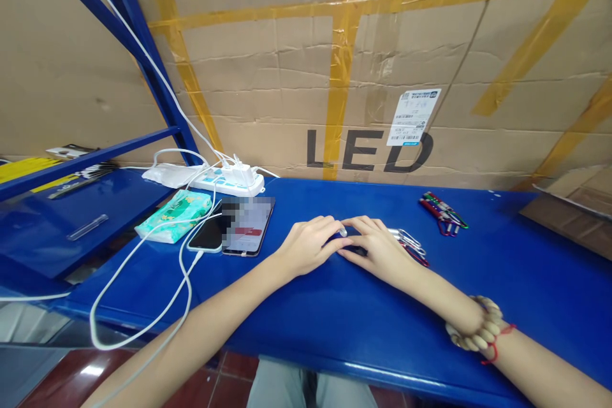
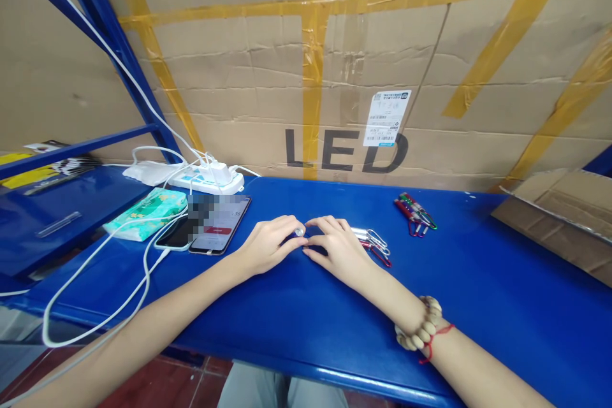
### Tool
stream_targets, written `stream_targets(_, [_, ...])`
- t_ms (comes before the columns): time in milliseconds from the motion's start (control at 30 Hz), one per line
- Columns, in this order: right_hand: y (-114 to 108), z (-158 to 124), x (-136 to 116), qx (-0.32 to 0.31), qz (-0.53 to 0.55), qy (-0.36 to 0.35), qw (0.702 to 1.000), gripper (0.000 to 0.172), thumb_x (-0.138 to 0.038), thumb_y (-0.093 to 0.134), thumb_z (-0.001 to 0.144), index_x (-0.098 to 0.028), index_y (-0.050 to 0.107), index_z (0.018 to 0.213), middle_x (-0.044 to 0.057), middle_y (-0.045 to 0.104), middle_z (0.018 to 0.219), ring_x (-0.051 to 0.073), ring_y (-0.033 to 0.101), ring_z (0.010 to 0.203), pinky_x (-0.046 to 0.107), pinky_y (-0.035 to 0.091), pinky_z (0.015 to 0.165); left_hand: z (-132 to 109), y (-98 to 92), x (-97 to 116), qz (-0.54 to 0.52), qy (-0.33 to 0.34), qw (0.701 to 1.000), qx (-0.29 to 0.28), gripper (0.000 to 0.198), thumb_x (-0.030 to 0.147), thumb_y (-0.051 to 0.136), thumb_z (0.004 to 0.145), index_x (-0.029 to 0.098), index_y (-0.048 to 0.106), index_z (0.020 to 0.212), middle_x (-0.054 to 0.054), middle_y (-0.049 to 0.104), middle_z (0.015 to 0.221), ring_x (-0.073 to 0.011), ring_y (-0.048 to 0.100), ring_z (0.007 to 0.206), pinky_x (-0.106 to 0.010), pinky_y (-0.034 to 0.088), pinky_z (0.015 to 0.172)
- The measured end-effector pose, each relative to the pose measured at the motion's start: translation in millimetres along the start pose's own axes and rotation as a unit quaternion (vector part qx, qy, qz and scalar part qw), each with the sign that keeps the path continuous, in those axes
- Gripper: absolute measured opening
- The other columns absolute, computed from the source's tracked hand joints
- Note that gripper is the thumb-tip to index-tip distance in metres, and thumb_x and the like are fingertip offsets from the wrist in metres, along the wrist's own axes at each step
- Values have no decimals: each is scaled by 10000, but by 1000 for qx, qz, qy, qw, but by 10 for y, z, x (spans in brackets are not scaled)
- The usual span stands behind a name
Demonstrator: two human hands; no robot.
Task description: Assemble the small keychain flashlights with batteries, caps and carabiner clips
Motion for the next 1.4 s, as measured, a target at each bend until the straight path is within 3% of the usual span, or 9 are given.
stream_targets(200, [-2,15,99,-8,34,40,999,110,-324,674,767,-221,677,806,70,624,1036,245,537,1002,383,405,794,6,-17,-30,40,-13,999,-5,333,406,329,933,179,559,857,-20,648,857,-149,599,800,-235,410,659])
stream_targets(433, [-7,26,0,-24,9,13,1000,109,-307,604,831,-204,636,809,42,654,931,202,572,886,351,390,743,-23,76,-71,53,-38,997,-48,333,415,341,930,192,578,860,6,696,757,-139,651,699,-217,349,552])
stream_targets(533, [-49,27,21,-9,-9,25,1000,135,-334,647,792,-205,634,827,39,649,912,204,571,878,339,399,725,-30,2,-148,68,-79,994,-14,338,401,340,931,187,585,840,1,695,694,-149,664,665,-220,323,528])
stream_targets(667, [-33,19,0,-1,-19,4,1000,241,-317,585,842,-230,628,1063,61,619,1058,216,554,966,360,413,777,-40,-150,-212,71,-113,990,45,365,378,319,936,168,582,794,-16,684,647,-146,662,619,-218,316,514])
stream_targets(833, [5,4,-53,9,-22,-23,999,169,-278,552,866,-258,694,957,65,613,1089,224,540,996,362,414,777,-29,-167,-129,89,-66,992,58,368,372,326,931,165,580,764,-14,671,602,-142,654,575,-224,294,489])
stream_targets(1000, [-17,10,-87,28,-40,-42,998,159,-259,536,876,-197,682,879,71,629,1026,210,553,955,359,411,773,-28,-72,-55,114,-18,993,39,371,384,331,930,168,590,774,-6,661,559,-138,639,524,-230,271,469])
stream_targets(1133, [-50,16,-64,38,-63,-45,996,130,-245,547,869,-175,655,855,67,630,1000,203,557,933,346,413,761,-27,-76,-58,128,-7,990,61,387,419,351,920,167,588,748,-1,635,502,-134,615,469,-229,252,449])
stream_targets(1267, [-223,15,-78,74,-72,-49,993,143,-237,524,883,-171,636,825,65,631,1000,201,560,933,334,403,747,-22,-75,-63,120,-2,990,75,375,423,382,909,170,573,709,15,617,483,-115,590,441,-217,245,436])
stream_targets(1400, [-556,-27,-134,171,-58,-44,983,139,-249,514,892,-181,632,863,58,640,981,174,572,864,310,391,711,-21,-27,-30,120,15,991,66,346,381,435,888,170,551,639,17,615,484,-103,579,444,-215,221,425])
Point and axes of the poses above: each hand's wrist, its own z-axis towards the middle knuckle, its own y-axis out of the palm, x = y × z, the point moved 10 cm from there along z, towards the middle knuckle
